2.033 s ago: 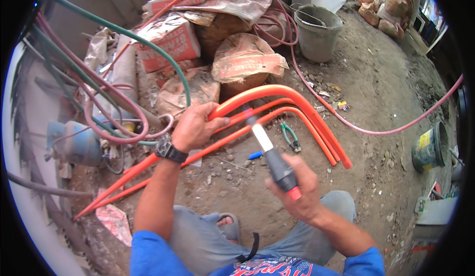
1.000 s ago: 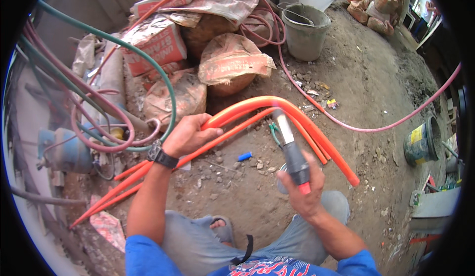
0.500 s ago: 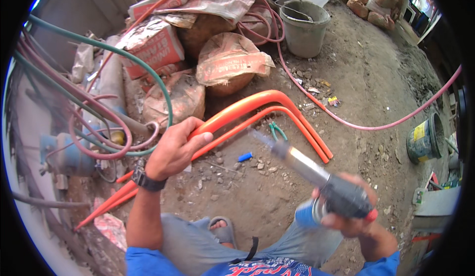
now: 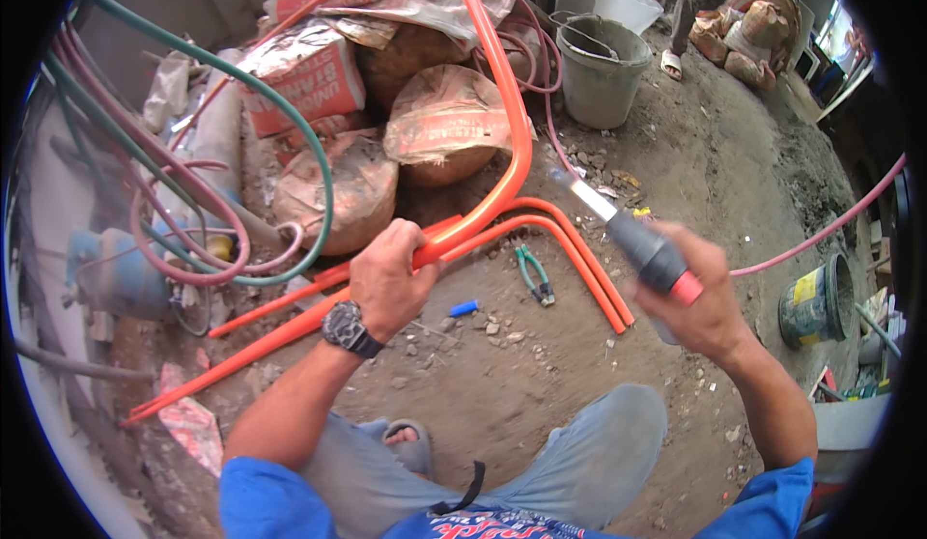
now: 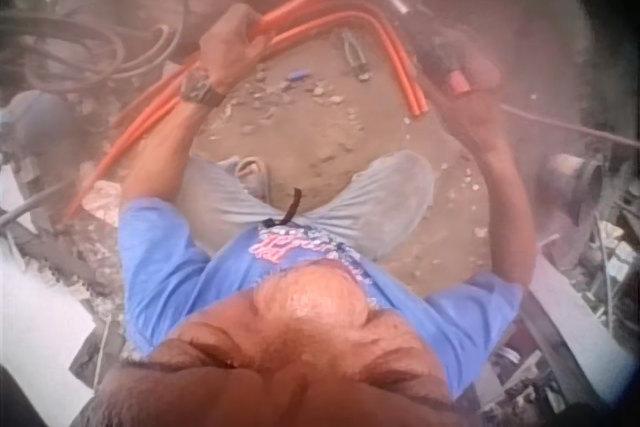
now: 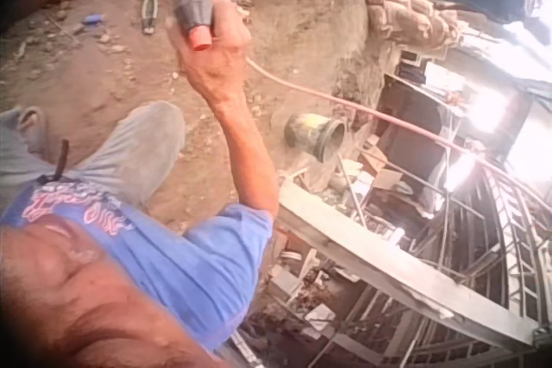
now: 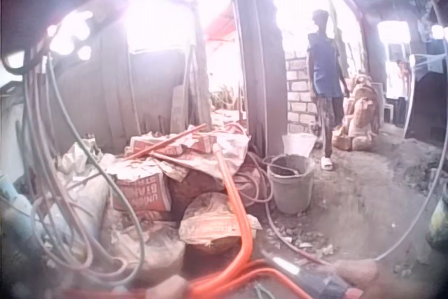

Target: The person uses a blowtorch to heat a section of an orange plastic pipe, then bends it into a curve. They repeat this process on multiple sections of the pipe, using a marker to mark spots and a pair of pliers to assist in shaping the heated plastic.

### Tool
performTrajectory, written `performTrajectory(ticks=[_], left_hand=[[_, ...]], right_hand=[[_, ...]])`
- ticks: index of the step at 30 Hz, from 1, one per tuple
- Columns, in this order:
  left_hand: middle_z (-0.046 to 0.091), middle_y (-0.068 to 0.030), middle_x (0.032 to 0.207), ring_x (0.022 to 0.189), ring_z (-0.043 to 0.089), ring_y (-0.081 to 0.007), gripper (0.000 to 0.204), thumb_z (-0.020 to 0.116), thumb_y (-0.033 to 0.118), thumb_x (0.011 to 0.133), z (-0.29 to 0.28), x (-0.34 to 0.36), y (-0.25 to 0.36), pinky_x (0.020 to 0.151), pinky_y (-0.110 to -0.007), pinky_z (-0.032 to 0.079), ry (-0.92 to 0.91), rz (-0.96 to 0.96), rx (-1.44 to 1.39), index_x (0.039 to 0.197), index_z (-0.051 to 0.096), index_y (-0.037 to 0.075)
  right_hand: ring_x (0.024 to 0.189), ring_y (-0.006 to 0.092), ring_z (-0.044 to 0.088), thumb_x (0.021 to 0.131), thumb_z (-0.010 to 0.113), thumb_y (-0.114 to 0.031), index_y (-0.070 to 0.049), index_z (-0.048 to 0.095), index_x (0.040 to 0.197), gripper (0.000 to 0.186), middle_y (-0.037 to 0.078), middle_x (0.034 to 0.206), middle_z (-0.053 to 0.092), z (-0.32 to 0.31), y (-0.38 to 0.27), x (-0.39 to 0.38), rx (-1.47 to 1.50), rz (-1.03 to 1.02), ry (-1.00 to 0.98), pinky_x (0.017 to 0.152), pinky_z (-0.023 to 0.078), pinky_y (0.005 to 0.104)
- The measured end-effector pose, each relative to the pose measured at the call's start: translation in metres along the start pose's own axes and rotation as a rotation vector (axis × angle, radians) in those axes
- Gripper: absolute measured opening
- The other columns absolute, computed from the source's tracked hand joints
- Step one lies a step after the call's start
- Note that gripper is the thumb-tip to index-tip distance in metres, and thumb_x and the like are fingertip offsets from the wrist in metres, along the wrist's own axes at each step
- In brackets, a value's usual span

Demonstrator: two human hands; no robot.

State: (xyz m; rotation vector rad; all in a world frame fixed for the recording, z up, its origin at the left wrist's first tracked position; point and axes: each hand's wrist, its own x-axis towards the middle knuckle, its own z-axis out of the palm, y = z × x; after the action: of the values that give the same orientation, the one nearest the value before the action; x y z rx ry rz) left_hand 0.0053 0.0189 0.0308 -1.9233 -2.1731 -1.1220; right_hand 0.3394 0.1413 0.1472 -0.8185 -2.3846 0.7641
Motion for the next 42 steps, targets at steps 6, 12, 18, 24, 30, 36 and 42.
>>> performTrajectory(ticks=[6, 12, 18, 24, 30, 36, 42], left_hand=[[0.06, -0.0115, 0.084, 0.073, 0.063, -0.0324, 0.029, 0.084, 0.007, 0.078, 0.011, 0.002, -0.005, 0.065, -0.044, 0.05, 0.022, 0.018, 0.022, 0.093, 0.059, 0.005], [0.059, -0.0118, 0.086, 0.079, 0.064, -0.0336, 0.03, 0.084, 0.007, 0.078, 0.013, 0.001, -0.012, 0.068, -0.045, 0.05, 0.045, 0.059, 0.049, 0.094, 0.059, 0.005], [0.059, -0.0123, 0.086, 0.081, 0.064, -0.0353, 0.03, 0.084, 0.007, 0.078, 0.013, 0.001, -0.013, 0.069, -0.047, 0.05, 0.039, 0.088, 0.028, 0.094, 0.058, 0.005], [0.059, -0.0119, 0.087, 0.082, 0.064, -0.0356, 0.031, 0.084, 0.008, 0.078, 0.011, 0.001, -0.015, 0.07, -0.047, 0.051, 0.037, 0.074, 0.038, 0.093, 0.057, 0.006], [0.06, -0.0117, 0.087, 0.082, 0.063, -0.0355, 0.031, 0.084, 0.009, 0.078, 0.013, 0.001, -0.015, 0.071, -0.047, 0.051, 0.039, 0.077, 0.032, 0.093, 0.057, 0.006], [0.059, -0.0117, 0.087, 0.083, 0.063, -0.0353, 0.031, 0.084, 0.008, 0.078, 0.013, -0.001, -0.014, 0.072, -0.047, 0.051, 0.027, 0.072, 0.032, 0.092, 0.057, 0.006], [0.059, -0.0117, 0.088, 0.085, 0.063, -0.0347, 0.031, 0.083, 0.008, 0.078, 0.013, -0.002, -0.014, 0.072, -0.046, 0.051, 0.02, 0.089, 0.035, 0.092, 0.056, 0.006]], right_hand=[[0.098, 0.0351, 0.072, 0.081, 0.086, -0.012, -0.003, 0.067, 0.126, 0.05, 0.017, 0.108, 0.073, 0.017, 0.003, 0.01, -0.027, -0.012, -0.059, 0.089, 0.056, 0.0432], [0.097, 0.0324, 0.073, 0.081, 0.086, -0.011, -0.002, 0.067, 0.126, 0.05, 0.017, 0.107, 0.073, 0.015, 0.0, 0.022, 0.024, -0.158, -0.262, 0.088, 0.056, 0.0417], [0.096, 0.0325, 0.073, 0.079, 0.087, -0.01, -0.002, 0.067, 0.125, 0.05, 0.017, 0.106, 0.073, 0.007, -0.008, 0.033, -0.018, -0.047, -0.175, 0.086, 0.057, 0.0406], [0.099, 0.0328, 0.073, 0.08, 0.086, -0.011, -0.003, 0.069, 0.123, 0.048, 0.018, 0.107, 0.073, 0.023, -0.021, 0.035, 0.007, 0.027, -0.194, 0.088, 0.056, 0.0414], [0.096, 0.0303, 0.073, 0.08, 0.086, -0.011, -0.002, 0.068, 0.124, 0.049, 0.018, 0.107, 0.073, 0.025, -0.024, 0.026, 0.056, -0.071, -0.287, 0.087, 0.057, 0.0397], [0.093, 0.0271, 0.073, 0.08, 0.085, -0.01, -0.001, 0.068, 0.122, 0.046, 0.017, 0.103, 0.073, 0.026, -0.024, 0.028, 0.041, -0.001, -0.256, 0.085, 0.057, 0.0391], [0.091, 0.0277, 0.073, 0.082, 0.084, -0.013, -0.002, 0.068, 0.121, 0.044, 0.016, 0.099, 0.073, 0.028, -0.027, 0.033, 0.014, 0.14, -0.177, 0.086, 0.056, 0.0398]])
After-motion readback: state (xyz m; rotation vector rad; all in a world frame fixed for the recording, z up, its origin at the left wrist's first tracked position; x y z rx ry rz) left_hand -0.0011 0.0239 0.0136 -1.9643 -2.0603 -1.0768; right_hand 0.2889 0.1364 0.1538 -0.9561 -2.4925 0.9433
